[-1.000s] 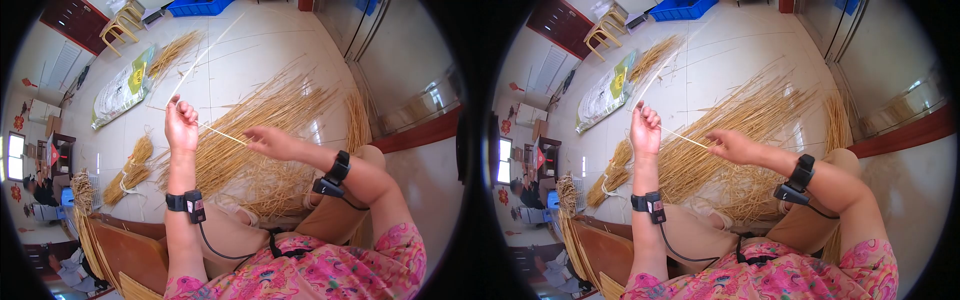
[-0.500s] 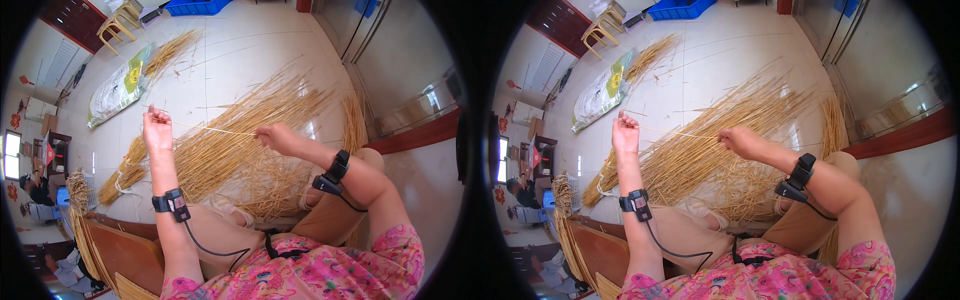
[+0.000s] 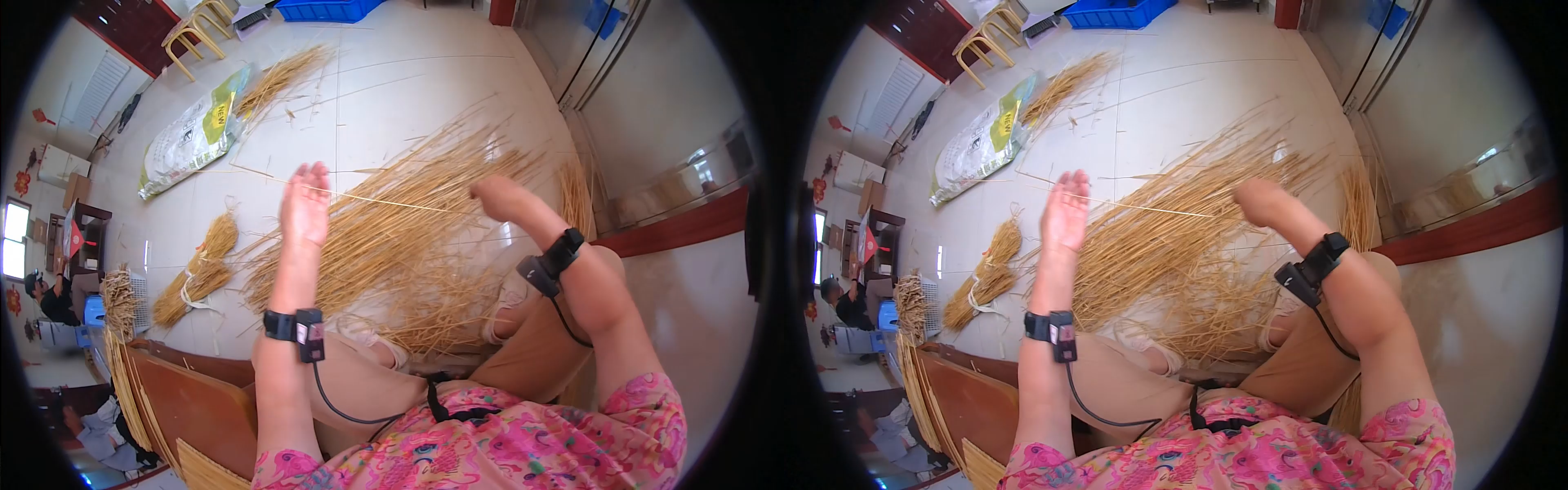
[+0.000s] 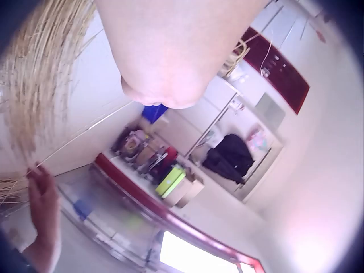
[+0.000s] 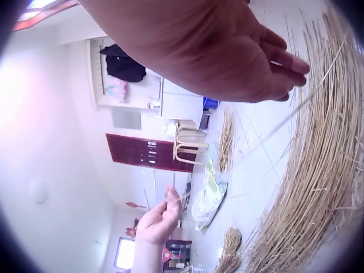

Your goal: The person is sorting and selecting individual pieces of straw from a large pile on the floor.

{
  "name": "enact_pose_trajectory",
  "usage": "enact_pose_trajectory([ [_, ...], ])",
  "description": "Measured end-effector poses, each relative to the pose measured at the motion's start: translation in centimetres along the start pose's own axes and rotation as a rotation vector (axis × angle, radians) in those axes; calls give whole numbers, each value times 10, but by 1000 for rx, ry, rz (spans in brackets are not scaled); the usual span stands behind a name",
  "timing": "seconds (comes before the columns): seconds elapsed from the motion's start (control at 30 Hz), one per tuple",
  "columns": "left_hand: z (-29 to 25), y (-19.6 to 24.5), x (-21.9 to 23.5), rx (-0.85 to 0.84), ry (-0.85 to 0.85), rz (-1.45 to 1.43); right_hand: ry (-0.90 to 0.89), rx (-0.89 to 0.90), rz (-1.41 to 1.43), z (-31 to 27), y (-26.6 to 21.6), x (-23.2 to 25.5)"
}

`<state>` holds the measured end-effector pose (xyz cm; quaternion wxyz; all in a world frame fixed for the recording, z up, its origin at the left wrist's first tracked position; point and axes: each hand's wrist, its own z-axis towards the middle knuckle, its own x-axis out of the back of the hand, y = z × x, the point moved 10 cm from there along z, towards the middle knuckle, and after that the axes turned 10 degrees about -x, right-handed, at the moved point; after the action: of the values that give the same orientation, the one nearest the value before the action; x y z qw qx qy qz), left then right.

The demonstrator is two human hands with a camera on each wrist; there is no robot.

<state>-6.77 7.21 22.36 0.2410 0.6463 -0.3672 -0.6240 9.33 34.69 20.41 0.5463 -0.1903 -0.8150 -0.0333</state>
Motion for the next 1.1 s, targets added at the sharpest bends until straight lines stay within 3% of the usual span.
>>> enact_pose_trajectory([
  [0.17,-66,-71,-58,118,-208,38,-38,280,564,-19,-85,4],
  [0.27,-88,-86,-67,181,-212,16,-354,114,855,-32,-106,-16],
  [0.37,-76,-70,-68,183,-203,153,109,310,389,-32,-108,-1],
  [0.47,-39,-49,-34,110,-115,131,187,312,298,-40,-101,16],
  [0.63,4,14,17,-50,106,142,104,188,83,-36,-67,35],
  [0.8,21,59,67,-161,285,272,-14,111,-36,-9,-8,4],
  [0.9,23,74,79,-192,297,387,-130,49,-71,-5,8,-10],
  [1.1,27,98,74,-264,253,-9,-196,48,64,-10,14,-11],
])
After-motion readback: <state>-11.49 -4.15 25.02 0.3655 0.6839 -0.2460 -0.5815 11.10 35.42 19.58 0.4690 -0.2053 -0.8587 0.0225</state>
